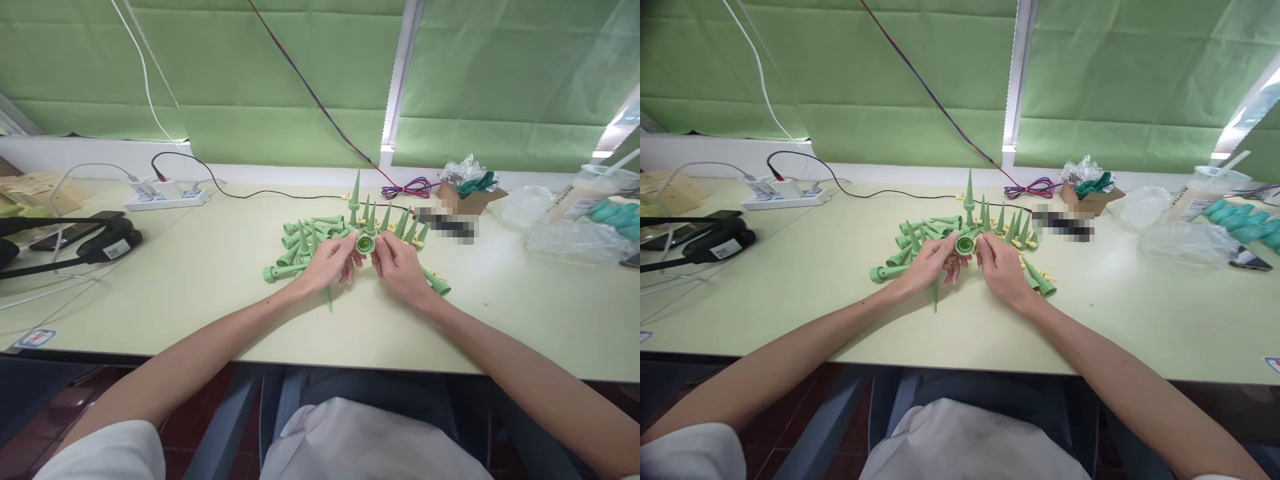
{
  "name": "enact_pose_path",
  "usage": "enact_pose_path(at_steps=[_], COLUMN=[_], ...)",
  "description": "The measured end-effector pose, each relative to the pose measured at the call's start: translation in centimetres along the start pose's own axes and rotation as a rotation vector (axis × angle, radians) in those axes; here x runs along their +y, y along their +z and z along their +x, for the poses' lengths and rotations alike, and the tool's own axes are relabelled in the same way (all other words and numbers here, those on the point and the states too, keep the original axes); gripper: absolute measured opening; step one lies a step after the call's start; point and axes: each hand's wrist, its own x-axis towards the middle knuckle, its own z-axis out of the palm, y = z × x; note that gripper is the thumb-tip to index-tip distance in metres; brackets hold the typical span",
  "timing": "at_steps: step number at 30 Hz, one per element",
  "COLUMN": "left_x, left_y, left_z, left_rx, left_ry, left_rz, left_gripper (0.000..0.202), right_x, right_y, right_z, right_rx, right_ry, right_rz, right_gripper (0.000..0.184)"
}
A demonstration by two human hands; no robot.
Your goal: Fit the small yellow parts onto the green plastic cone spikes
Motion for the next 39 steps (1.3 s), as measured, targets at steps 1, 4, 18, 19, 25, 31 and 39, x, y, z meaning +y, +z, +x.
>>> enact_pose_path(at_steps=[1,4,18,19,25,31,39], left_x=[0.0,-0.3,-1.2,-1.3,-1.4,-1.6,-1.8], left_y=[-0.1,-0.3,-0.1,-0.1,-0.2,-0.4,-0.4], left_z=[0.0,-0.1,-0.1,0.0,0.1,0.2,0.2], left_rx=[-0.010,-0.044,-0.048,-0.050,-0.050,-0.009,0.013], left_ry=[0.013,0.046,0.309,0.320,0.354,0.416,0.446], left_rz=[0.006,0.043,0.260,0.270,0.376,0.538,0.624], left_gripper=[0.060,0.057,0.028,0.027,0.022,0.016,0.013], right_x=[0.0,0.1,0.8,0.9,1.2,1.5,1.7], right_y=[0.0,-0.1,-0.2,-0.2,-0.3,-0.1,-0.1], right_z=[0.0,0.0,0.3,0.3,0.6,0.7,0.8], right_rx=[-0.002,0.003,0.026,0.017,0.001,-0.020,-0.045], right_ry=[0.003,0.013,0.040,0.038,-0.008,-0.011,0.018], right_rz=[-0.001,-0.018,-0.028,-0.046,-0.191,-0.243,-0.287], right_gripper=[0.037,0.038,0.041,0.041,0.039,0.036,0.039])
